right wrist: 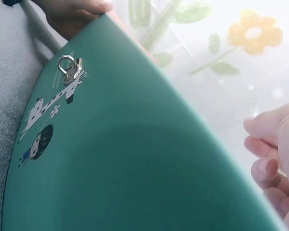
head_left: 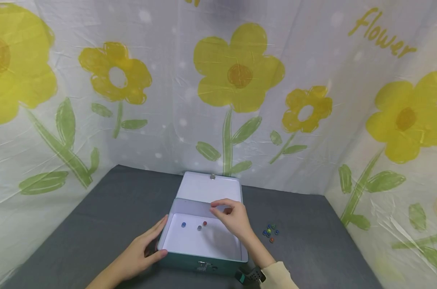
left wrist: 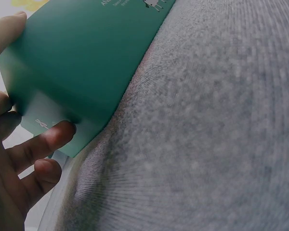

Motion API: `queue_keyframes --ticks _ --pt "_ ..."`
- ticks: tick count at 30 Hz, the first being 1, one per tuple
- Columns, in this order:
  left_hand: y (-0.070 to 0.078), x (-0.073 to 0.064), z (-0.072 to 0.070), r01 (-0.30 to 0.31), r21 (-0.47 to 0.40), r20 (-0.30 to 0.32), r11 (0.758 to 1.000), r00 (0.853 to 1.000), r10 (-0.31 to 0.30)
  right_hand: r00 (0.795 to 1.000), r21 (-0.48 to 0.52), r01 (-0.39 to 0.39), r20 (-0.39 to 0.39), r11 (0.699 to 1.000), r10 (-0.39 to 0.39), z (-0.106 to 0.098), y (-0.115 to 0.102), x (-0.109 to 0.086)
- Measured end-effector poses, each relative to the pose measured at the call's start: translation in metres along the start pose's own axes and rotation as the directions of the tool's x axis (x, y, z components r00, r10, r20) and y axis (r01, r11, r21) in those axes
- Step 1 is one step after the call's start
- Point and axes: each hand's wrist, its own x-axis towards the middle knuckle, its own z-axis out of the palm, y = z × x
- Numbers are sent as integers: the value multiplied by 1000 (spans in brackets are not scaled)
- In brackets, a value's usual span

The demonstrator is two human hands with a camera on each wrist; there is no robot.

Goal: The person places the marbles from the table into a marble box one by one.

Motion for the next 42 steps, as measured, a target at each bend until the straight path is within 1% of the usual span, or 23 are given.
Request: queue_keyframes --ticks 5,8,11,15,19,23,26,32,36,39,42 --pt "-1 -1 0 0 -5 1 1000 1000 0 1000 37 20 8 999 -20 -6 -2 -6" --pt "-1 -1 0 -3 -10 0 1000 1000 3 999 41 38 5 998 -38 -11 -2 -10" --pt "-2 -2 2 -6 -21 -1 1000 1000 6 999 35 35 -1 999 -35 -17 -2 -14" --pt "-3 -4 5 -6 -40 1 999 1000 6 999 34 41 -14 999 -40 -29 3 -21" --pt "-3 -3 4 4 -39 9 999 1000 -4 998 13 43 -54 999 -42 -42 12 -27" --pt "-4 0 2 6 -29 12 1000 1000 -5 996 -10 11 -92 1000 -12 -54 21 -33" --pt "-5 0 1 7 -18 10 1000 1000 -7 994 -5 -13 -106 1000 13 -63 29 -39" --pt "-4 -2 1 2 -38 13 999 1000 -2 986 4 -56 -154 998 56 -84 45 -55" --pt "-5 -3 2 -7 -50 9 999 1000 8 982 -4 -83 -172 997 81 -97 53 -64" --pt "-6 -1 2 -9 -36 4 999 1000 9 975 -13 -125 -187 992 120 -107 56 -69" --pt "-7 1 1 -10 -23 0 1000 1000 10 963 -28 -178 -210 984 168 -114 59 -73"
